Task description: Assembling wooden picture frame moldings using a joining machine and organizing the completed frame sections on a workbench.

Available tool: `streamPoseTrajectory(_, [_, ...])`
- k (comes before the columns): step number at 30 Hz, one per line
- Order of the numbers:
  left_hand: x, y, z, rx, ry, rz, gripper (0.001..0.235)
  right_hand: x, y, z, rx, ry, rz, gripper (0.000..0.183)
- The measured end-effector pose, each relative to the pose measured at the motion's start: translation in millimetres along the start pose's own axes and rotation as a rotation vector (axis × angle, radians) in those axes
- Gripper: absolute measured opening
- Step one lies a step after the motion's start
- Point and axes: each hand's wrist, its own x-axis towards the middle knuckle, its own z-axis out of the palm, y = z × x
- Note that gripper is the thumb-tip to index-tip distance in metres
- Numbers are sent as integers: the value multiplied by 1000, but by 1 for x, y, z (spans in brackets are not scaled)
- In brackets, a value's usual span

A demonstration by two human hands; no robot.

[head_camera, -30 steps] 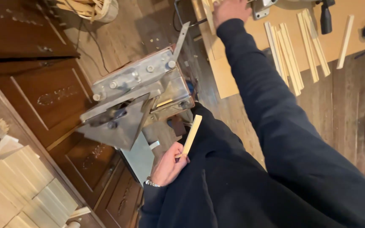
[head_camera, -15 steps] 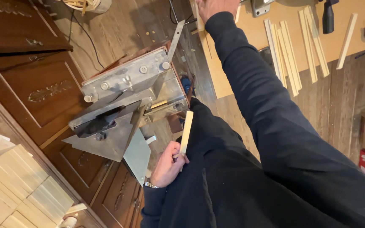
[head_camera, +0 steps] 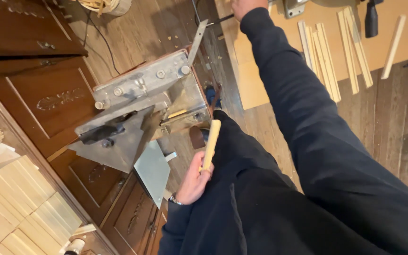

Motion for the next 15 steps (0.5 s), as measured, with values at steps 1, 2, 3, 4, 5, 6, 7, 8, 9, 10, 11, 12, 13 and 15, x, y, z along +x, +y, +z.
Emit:
streamPoseTrajectory(1, [0, -11, 5, -172, -19, -63, 32, -10, 6, -20, 400, -189, 21, 21])
streamPoseTrajectory(2, [2, -23, 10, -343, -36, -124, 50, -17, 12, -40, 805, -373, 45, 20])
streamPoseTrajectory(3, [1, -34, 14, -342, -41, -120, 50, -37, 7, -75, 801, -368, 47, 20])
streamPoseTrajectory(4, [0, -46, 17, -432, -18, -76, 39, -58, 1, -111, 1130, -451, 237, 22])
streamPoseTrajectory(5, [-2, -58, 22, -522, 4, -31, 30, -80, -4, -147, 1457, -527, 435, 36])
streamPoseTrajectory(6, [5, -31, 23, -519, -8, -25, 30, -111, -6, -160, 1451, -513, 437, 36])
streamPoseTrajectory(7, [12, -4, 25, -649, 32, -20, 44, -144, -7, -174, 1499, -628, 526, 30])
streamPoseTrajectory(8, [15, 23, 29, -779, 70, -22, 62, -180, -9, -188, 1544, -746, 620, 25])
streamPoseTrajectory(9, [12, 27, 33, -777, 56, -23, 62, -219, -10, -194, 1540, -733, 628, 25])
streamPoseTrajectory(10, [8, 32, 37, -678, 69, 29, 74, -259, -12, -200, 1635, -750, 621, 24])
streamPoseTrajectory(11, [4, 36, 41, -578, 82, 82, 89, -300, -16, -205, 1731, -766, 611, 25])
streamPoseTrajectory(12, [5, 18, 46, -578, 66, 89, 89, -316, -23, -232, 1724, -749, 612, 25])
streamPoseTrajectory(13, [7, -1, 52, -430, 125, 7, 74, -331, -31, -259, 1670, -785, 625, 27])
streamPoseTrajectory(15, [8, -34, 67, -285, 189, -76, 61, -357, -45, -302, 1613, -828, 637, 30])
